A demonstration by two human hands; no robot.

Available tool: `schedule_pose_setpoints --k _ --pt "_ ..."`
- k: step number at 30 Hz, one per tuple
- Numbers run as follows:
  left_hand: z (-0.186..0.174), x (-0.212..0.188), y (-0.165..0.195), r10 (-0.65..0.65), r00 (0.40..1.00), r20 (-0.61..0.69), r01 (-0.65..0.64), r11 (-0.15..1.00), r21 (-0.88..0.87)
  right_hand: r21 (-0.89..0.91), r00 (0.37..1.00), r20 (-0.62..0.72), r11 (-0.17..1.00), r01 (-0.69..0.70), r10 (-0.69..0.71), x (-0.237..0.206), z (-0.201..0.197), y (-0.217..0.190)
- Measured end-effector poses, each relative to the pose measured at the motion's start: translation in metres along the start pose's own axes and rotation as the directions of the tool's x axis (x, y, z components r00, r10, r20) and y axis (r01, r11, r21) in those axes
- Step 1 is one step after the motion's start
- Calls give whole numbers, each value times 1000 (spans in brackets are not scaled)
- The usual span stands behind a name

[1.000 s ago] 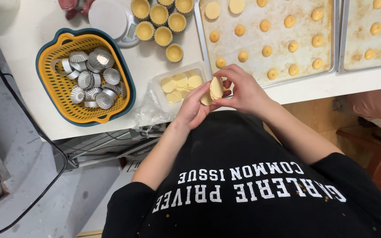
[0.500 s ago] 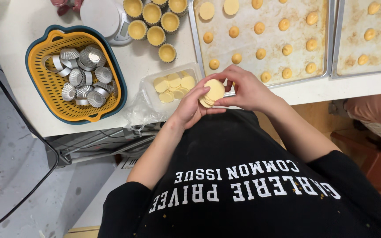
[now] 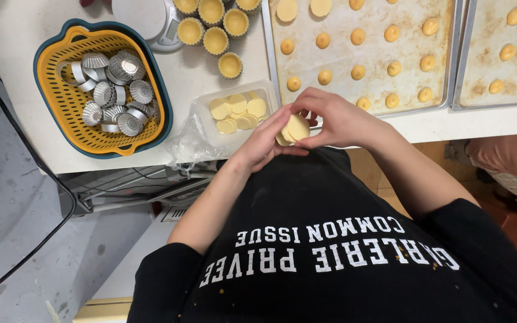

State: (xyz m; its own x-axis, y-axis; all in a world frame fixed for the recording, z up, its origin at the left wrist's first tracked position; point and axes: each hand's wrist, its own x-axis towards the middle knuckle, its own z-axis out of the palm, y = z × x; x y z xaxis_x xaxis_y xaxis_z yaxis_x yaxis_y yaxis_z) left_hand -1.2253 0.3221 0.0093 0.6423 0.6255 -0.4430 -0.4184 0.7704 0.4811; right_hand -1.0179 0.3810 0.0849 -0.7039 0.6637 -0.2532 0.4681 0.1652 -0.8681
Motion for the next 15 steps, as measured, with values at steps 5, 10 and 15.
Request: schedule_pose_setpoints --k 5,10,15 --pt "4 -1 0 94 996 9 -94 992 79 23 995 -89 999 38 -36 0 2 1" --pt "7 1 1 115 993 3 -115 985 132 44 996 -84 999 27 -24 -2 4 5" --pt "9 -4 6 97 995 39 -97 995 -8 111 993 -117 994 -22 35 -5 8 15"
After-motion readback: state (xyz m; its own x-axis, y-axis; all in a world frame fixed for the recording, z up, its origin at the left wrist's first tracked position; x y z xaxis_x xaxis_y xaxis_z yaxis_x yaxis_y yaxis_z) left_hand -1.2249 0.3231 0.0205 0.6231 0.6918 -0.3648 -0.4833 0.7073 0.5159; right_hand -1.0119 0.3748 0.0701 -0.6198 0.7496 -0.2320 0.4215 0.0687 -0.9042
